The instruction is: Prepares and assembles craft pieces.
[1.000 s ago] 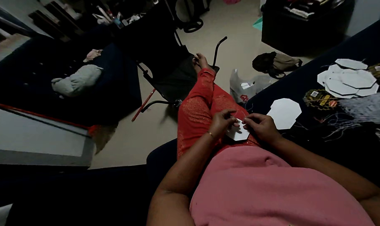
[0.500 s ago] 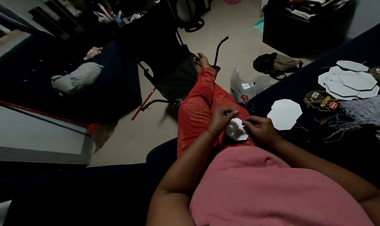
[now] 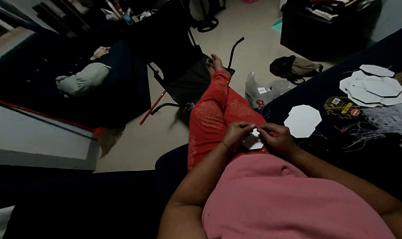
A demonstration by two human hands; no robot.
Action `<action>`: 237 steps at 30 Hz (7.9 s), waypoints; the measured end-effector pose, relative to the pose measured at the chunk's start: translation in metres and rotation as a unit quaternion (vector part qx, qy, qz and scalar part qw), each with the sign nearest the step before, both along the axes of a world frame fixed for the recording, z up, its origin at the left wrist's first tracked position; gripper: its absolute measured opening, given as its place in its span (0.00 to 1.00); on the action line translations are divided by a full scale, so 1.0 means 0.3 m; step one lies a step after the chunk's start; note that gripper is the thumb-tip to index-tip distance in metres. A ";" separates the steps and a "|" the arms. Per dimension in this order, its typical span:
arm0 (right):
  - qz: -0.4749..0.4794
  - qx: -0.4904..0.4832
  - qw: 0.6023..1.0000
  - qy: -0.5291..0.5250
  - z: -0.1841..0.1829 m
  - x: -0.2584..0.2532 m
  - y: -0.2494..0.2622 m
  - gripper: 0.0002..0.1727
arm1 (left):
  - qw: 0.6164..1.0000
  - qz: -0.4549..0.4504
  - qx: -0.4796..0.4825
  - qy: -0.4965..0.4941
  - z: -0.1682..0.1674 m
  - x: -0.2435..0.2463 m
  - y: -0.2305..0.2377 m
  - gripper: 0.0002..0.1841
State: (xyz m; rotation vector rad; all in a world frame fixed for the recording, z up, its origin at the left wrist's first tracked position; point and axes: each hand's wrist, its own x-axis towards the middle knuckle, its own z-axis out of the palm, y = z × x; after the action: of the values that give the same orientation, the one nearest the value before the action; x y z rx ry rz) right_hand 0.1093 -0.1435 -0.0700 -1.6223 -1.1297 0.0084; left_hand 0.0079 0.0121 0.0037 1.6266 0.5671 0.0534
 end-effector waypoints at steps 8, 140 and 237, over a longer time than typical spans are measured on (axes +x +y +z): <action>0.006 -0.001 1.000 -0.024 0.004 -0.003 0.002 0.12 | 0.998 0.027 -0.063 -0.014 0.000 0.001 -0.006 0.07; -0.042 0.002 0.989 -0.142 0.009 0.024 0.047 0.10 | 0.975 -0.018 0.203 -0.084 -0.082 -0.002 -0.025 0.09; 0.022 -0.032 0.938 0.344 0.112 0.088 -0.044 0.26 | 0.989 0.062 -0.080 -0.108 -0.047 0.009 -0.009 0.08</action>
State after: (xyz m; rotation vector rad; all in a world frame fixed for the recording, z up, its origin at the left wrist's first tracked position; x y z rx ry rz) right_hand 0.1358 -0.1566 -0.0365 -1.4690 -0.6204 0.6026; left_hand 0.0107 0.0092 -0.0105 1.4075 0.4910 0.2663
